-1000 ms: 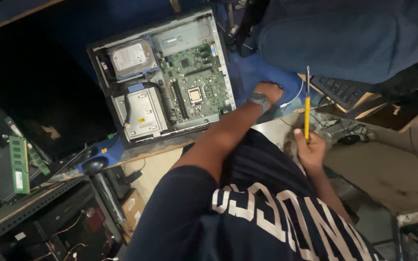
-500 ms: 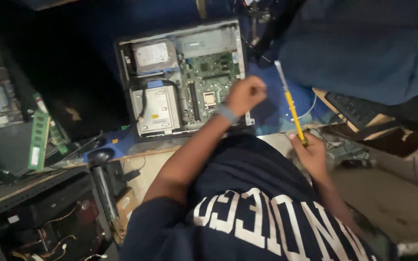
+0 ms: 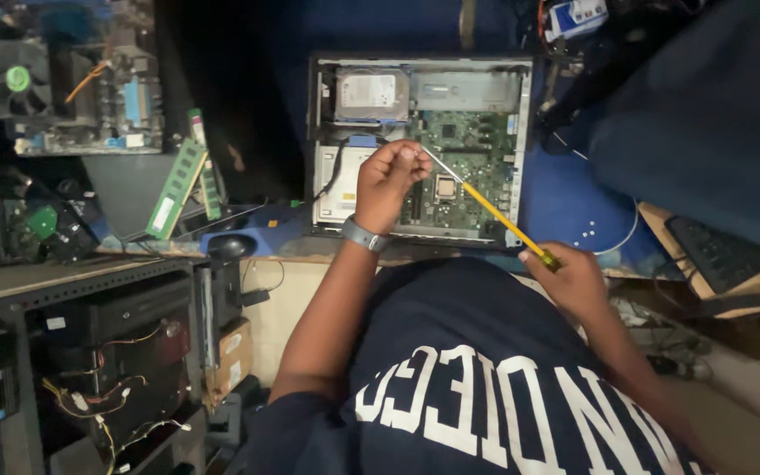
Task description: The person works on an open desktop computer case on a workbench. They detach a RAM module from the motherboard and set it aside, then use a screwdriver to unscrew and loosen the motherboard from the case, steadying the board with the other hand.
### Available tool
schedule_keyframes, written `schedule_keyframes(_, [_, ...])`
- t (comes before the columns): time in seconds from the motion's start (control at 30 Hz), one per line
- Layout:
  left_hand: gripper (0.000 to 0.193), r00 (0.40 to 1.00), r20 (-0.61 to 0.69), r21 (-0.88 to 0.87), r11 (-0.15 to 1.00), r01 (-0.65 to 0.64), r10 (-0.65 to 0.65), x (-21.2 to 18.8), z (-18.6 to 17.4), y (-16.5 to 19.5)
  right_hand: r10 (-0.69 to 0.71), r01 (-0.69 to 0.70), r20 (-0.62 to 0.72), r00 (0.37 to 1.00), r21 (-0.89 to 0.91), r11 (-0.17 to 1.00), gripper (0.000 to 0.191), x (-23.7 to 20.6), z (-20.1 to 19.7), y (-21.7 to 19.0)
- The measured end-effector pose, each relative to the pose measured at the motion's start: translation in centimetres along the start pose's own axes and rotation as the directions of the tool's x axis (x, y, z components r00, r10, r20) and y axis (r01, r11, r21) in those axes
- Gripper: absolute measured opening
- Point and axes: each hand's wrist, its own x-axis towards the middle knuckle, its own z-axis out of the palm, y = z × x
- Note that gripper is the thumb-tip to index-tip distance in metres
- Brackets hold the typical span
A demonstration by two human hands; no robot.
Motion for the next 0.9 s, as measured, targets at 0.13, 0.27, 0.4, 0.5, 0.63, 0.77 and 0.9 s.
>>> schedule_keyframes(0.13, [0.023,0.998,-0.055,-0.012,1.0,0.011,-0.012,0.0,-0.5,0.2,-0.041,0.041,-0.001,0.999,0.015,0.999,0.03,0.0,-0.1,-0.6])
schedule_keyframes(0.27, [0.025,0.998,-0.065,0.022,1.0,0.008,-0.007,0.0,-1.0,-0.1,-0.041,0.042,0.017,0.999,-0.095,0.995,0.03,-0.1,-0.3,-1.0])
schedule_keyframes(0.4, [0.024,0.999,-0.047,0.036,0.999,-0.006,0.008,-0.3,-1.5,-0.1,-0.05,0.051,0.013,0.999,-0.092,0.994,0.03,-0.3,-0.2,-1.3])
schedule_keyframes(0.5, [0.022,1.0,-0.012,0.055,0.998,-0.025,0.025,-0.5,-1.6,0.1,-0.044,0.045,0.024,0.999,-0.076,0.996,0.031,-0.5,-0.3,-1.4])
schedule_keyframes(0.63, [0.021,0.994,0.035,0.184,0.977,-0.108,0.103,-0.6,-1.8,0.8,0.077,-0.068,0.086,0.993,-0.102,0.992,0.032,-0.3,-0.7,-1.7])
schedule_keyframes(0.77, [0.019,0.99,0.05,0.288,0.947,-0.141,0.132,-0.9,-2.4,1.3,0.061,-0.06,0.18,0.982,-0.011,0.998,0.033,-0.5,-1.4,-2.3])
schedule_keyframes(0.9, [0.018,0.982,0.07,0.369,0.91,-0.188,0.174,-1.2,-3.1,1.4,0.097,-0.084,0.227,0.969,-0.066,0.994,0.035,-0.3,-1.9,-2.7])
